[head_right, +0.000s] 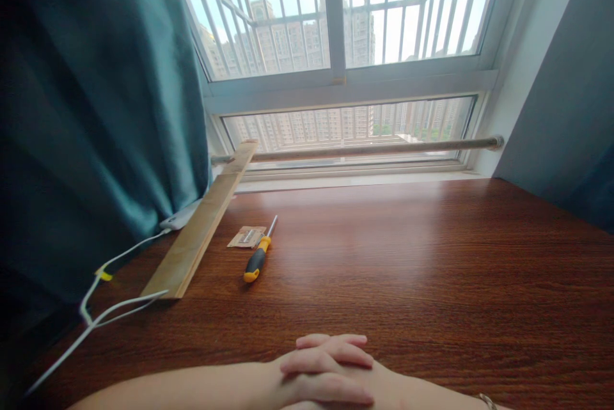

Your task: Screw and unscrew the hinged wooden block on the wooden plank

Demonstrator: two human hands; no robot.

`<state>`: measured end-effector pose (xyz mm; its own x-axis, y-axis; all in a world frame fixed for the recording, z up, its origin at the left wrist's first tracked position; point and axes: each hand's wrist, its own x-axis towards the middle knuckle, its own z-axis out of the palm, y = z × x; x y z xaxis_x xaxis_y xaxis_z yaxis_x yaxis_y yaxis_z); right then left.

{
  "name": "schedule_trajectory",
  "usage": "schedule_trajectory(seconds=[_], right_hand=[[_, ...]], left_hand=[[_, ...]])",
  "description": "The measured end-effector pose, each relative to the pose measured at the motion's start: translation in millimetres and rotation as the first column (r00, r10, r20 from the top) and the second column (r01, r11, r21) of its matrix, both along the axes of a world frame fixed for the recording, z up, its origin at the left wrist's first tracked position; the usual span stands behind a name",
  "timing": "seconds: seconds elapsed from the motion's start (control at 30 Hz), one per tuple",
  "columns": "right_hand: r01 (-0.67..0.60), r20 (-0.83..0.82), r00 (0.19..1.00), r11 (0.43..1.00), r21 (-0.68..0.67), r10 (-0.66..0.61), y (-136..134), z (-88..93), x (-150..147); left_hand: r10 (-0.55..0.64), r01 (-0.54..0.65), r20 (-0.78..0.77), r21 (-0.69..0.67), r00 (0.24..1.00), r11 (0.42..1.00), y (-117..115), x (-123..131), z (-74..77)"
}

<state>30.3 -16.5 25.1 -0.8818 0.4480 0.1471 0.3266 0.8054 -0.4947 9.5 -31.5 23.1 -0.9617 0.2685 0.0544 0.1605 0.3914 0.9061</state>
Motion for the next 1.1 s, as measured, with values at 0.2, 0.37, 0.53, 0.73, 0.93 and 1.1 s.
schedule_trajectory(seconds=[0.2,0.37,0.53,0.73,0.93,1.1], right_hand=[[0.055,-0.002,0.998,0.998,0.005,-0.055,0,-8.6,3],[0.139,-0.016,0.990,0.990,-0.005,-0.139,2,-19.9,6],[0.158,0.006,0.987,0.985,-0.066,-0.158,2,-27.1,8],[0.152,-0.002,0.988,0.988,-0.024,-0.152,1,-26.7,8],[0.050,-0.050,0.998,0.993,0.107,-0.045,2,-19.2,6],[0.031,-0.054,0.998,0.992,0.123,-0.025,2,-15.5,5]], left_hand=[[0.031,-0.035,0.094,0.045,0.995,0.998,1,-1,5.9],[0.038,-0.040,0.073,0.021,0.997,0.999,5,3,-0.9],[0.101,-0.100,0.061,-0.022,0.993,0.995,10,9,-9.5],[0.049,-0.050,-0.010,-0.059,0.999,0.997,7,6,-10.0],[-0.001,0.001,-0.038,-0.008,0.999,1.000,-1,-2,-3.0],[0.002,-0.003,0.025,0.042,1.000,0.999,0,-1,-1.4]])
